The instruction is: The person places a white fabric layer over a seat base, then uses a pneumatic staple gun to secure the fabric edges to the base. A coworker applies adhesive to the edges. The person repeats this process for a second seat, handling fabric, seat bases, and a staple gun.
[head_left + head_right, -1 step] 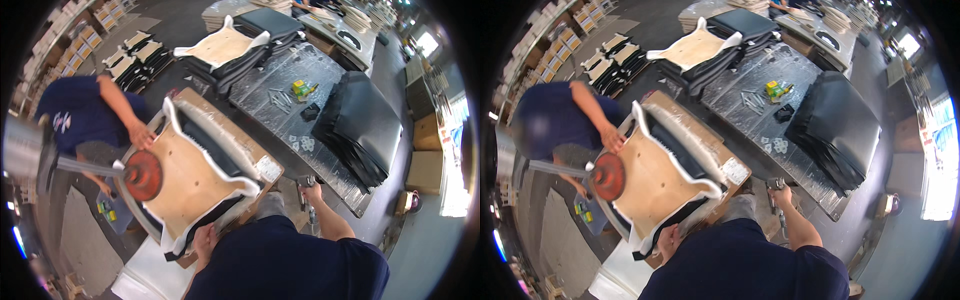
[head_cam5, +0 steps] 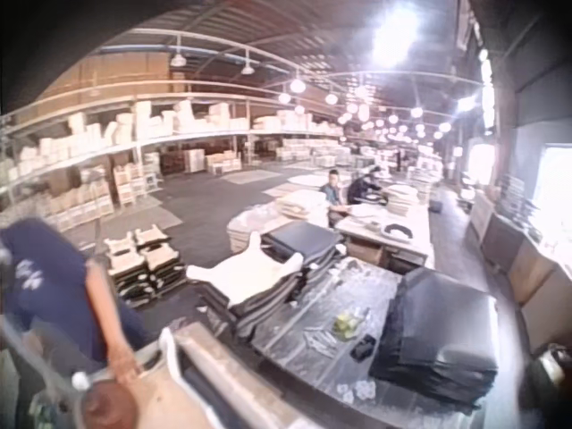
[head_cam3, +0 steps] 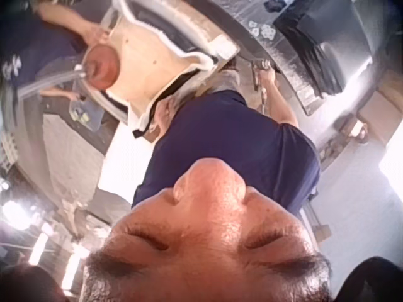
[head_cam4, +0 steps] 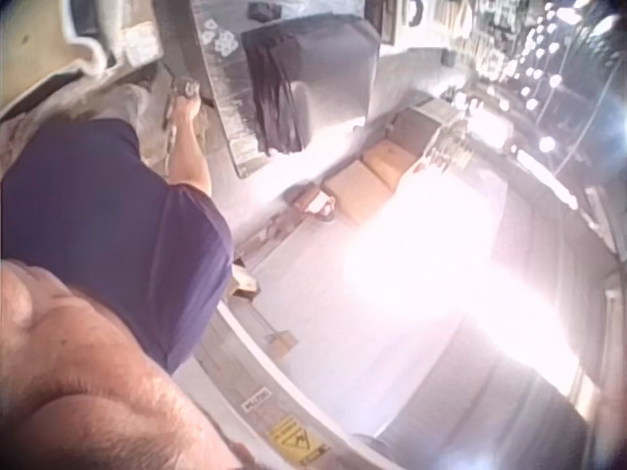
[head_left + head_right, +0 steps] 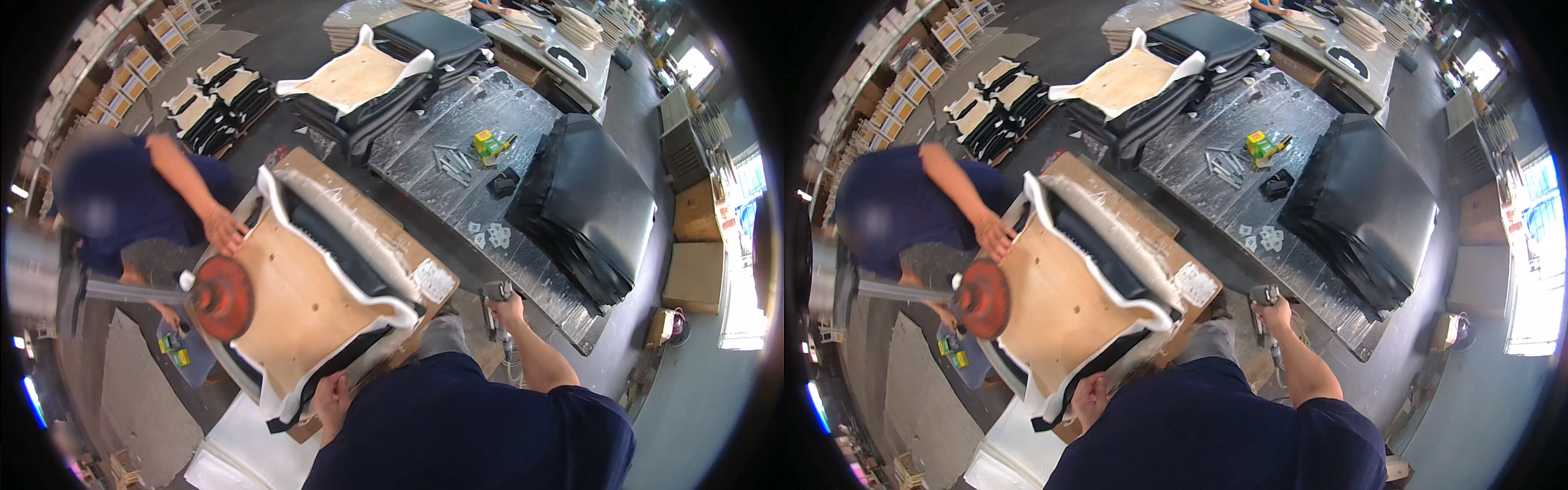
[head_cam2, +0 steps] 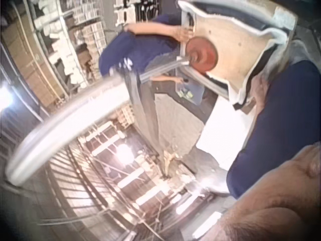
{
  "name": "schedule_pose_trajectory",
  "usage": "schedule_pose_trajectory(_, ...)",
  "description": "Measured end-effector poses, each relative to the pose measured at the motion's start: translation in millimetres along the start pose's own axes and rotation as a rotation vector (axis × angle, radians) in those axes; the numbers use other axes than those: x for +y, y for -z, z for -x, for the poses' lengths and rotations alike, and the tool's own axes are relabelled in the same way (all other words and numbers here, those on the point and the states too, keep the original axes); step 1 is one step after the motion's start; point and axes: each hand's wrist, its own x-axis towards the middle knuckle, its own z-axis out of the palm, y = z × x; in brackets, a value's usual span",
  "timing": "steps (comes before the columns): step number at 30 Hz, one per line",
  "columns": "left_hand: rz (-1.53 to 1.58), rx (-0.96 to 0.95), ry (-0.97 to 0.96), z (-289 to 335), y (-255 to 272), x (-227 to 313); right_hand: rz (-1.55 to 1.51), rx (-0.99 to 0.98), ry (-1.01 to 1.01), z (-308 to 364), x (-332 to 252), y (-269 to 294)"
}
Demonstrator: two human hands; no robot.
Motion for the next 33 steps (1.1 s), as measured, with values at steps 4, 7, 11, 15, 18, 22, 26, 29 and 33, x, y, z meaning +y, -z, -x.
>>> schedule_pose_trajectory(4,0.074,-0.265,0.694,-7,-17,28,-0.015,0.041,0.112,-103,-40,13)
schedule_pose_trajectory(7,0.522,-0.151,1.223,8,-38,52,0.150,-0.075,0.121,-167,-82,-14)
schedule_pose_trajectory(11,0.886,0.000,1.409,-8,-77,78,0.246,-0.203,0.103,-265,-131,-19)
schedule_pose_trajectory(15,0.996,0.247,1.351,-37,-102,74,-0.022,-0.563,0.061,-321,-146,-28)
schedule_pose_trajectory(18,0.954,0.286,1.347,-27,-106,89,0.121,-0.610,-0.046,-341,-161,-51)
schedule_pose_trajectory(22,0.954,0.241,1.369,-47,-107,98,0.104,-0.596,-0.193,-358,-150,-43)
schedule_pose_trajectory(26,0.979,0.252,1.351,-37,-113,103,0.146,-0.488,-0.094,-378,-133,-49)
schedule_pose_trajectory(29,0.924,0.277,1.388,-36,-107,106,0.181,-0.421,-0.083,-379,-118,-50)
schedule_pose_trajectory(33,0.832,0.135,1.322,-88,-81,115,0.298,-0.272,-0.150,-375,-80,-11)
